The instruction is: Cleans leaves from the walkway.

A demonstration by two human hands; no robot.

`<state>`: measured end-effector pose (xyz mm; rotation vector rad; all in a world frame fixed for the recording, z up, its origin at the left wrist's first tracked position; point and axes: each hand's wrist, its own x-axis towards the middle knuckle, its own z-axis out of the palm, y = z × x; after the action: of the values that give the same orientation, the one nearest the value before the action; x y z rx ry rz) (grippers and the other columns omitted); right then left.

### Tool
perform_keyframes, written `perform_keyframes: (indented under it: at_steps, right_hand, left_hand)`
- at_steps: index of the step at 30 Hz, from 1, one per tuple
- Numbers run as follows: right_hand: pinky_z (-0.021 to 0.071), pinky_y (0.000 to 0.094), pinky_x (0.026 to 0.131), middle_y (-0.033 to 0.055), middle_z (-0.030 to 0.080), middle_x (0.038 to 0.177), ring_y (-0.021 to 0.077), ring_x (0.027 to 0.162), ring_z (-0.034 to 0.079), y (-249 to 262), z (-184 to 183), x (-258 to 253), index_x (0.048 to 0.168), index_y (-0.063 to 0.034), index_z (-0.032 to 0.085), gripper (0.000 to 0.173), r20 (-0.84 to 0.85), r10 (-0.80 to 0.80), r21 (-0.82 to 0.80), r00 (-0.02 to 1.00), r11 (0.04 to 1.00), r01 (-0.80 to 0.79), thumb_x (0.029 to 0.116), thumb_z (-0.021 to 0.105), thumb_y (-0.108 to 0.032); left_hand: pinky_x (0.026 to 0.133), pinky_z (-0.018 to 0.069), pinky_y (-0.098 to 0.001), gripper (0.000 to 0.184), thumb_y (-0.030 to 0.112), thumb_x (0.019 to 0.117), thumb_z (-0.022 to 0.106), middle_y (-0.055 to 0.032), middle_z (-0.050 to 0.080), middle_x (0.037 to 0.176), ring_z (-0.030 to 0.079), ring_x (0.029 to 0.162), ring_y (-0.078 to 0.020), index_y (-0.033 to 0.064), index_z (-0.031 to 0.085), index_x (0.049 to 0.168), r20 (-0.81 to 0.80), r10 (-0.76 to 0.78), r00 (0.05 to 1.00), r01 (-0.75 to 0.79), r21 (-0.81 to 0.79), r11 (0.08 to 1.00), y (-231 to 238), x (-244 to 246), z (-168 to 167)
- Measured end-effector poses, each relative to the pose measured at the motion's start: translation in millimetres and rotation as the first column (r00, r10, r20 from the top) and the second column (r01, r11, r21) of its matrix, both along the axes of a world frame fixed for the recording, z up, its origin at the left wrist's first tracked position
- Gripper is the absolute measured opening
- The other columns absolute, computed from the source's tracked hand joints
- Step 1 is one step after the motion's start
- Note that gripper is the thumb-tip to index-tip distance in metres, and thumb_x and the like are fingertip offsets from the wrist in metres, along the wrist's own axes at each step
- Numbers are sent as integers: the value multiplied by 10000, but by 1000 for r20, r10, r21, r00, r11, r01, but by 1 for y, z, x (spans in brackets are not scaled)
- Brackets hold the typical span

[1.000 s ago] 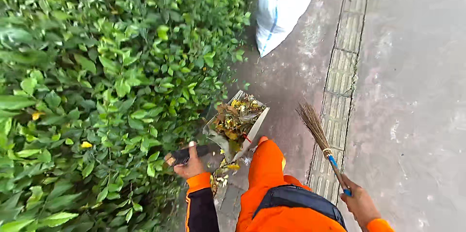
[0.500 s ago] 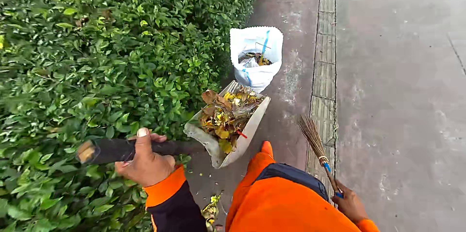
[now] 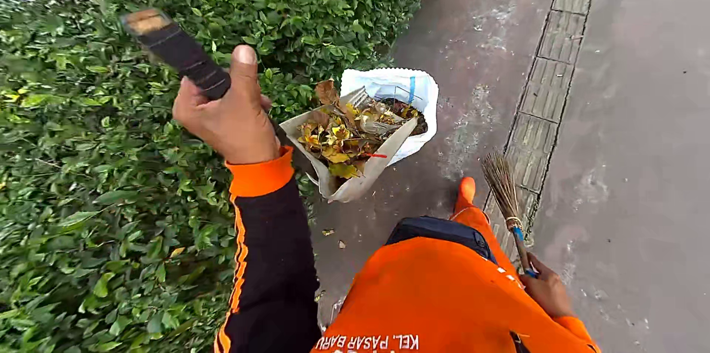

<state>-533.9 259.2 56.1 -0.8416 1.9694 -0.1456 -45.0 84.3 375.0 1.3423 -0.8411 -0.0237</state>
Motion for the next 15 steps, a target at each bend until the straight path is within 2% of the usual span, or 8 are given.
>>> perform_keyframes:
  at_steps: [2, 4, 5, 7, 9, 10, 13, 15]
  right_hand:
    - [527, 640, 876, 281, 697, 1140, 426, 971, 688, -48, -6, -33, 1522, -108, 516, 659, -10, 107, -1, 994, 994, -107, 899, 718, -33]
    - [495, 671, 952, 293, 690, 1189, 461, 1068, 675, -88, -3, -64, 1526, -108, 512, 643, -3, 199, 27, 980, 980, -199, 918, 715, -69]
    - [502, 670, 936, 295, 690, 1180, 460, 1048, 679, -109, 2, -78, 1537, -110, 497, 664, 10, 214, 45, 977, 976, -214, 913, 722, -69]
    - [554, 627, 791, 279, 698, 1102, 414, 870, 694, -146, 5, -102, 1562, -137, 462, 723, 51, 189, 82, 981, 978, -193, 898, 735, -55]
    - [541, 537, 619, 256, 677, 1015, 334, 667, 630, -171, 4, -126, 1595, -166, 404, 759, 92, 165, 123, 982, 977, -176, 916, 717, -41]
    - [531, 514, 582, 250, 675, 992, 316, 623, 612, -184, 3, -136, 1602, -176, 392, 768, 99, 160, 134, 982, 976, -172, 918, 710, -32]
    - [537, 518, 586, 251, 673, 996, 321, 627, 619, -215, 4, -159, 1613, -181, 368, 765, 96, 190, 167, 977, 965, -204, 938, 701, -43]
    - [540, 532, 592, 258, 681, 995, 336, 640, 630, -226, 7, -168, 1614, -173, 365, 763, 96, 207, 172, 974, 960, -221, 943, 702, -36]
  left_hand:
    - [514, 565, -264, 317, 334, 874, 823, 63, 619, 702, 613, 549, -61, 109, 610, 940, 113, 68, 991, -83, 135, 987, -56, -28, -4]
    - [614, 558, -286, 412, 434, 878, 794, 22, 635, 779, 615, 629, -61, 64, 657, 997, 263, 108, 959, -192, 315, 930, -107, -57, -10]
    - [698, 548, -316, 461, 461, 883, 778, -16, 661, 837, 628, 702, -83, 41, 678, 1046, 326, 103, 940, -233, 392, 890, -131, -72, -12]
    - [847, 554, -414, 545, 487, 892, 758, -107, 716, 957, 686, 857, -176, 10, 687, 1146, 398, 38, 917, -262, 527, 808, -178, -99, -20]
    - [910, 546, -526, 595, 518, 903, 738, -179, 728, 1012, 712, 951, -295, -12, 678, 1167, 442, -73, 894, -256, 638, 726, -216, -118, -41]
    - [928, 536, -573, 612, 529, 904, 733, -203, 730, 1035, 713, 986, -342, -19, 678, 1169, 459, -135, 878, -251, 682, 687, -233, -126, -55]
    - [960, 505, -642, 661, 548, 914, 712, -255, 715, 1118, 689, 1075, -430, -41, 665, 1211, 461, -326, 825, -230, 801, 552, -271, -148, -90]
    - [934, 508, -651, 670, 547, 912, 712, -270, 711, 1112, 690, 1060, -451, -58, 664, 1196, 480, -416, 772, -230, 822, 520, -286, -163, -103]
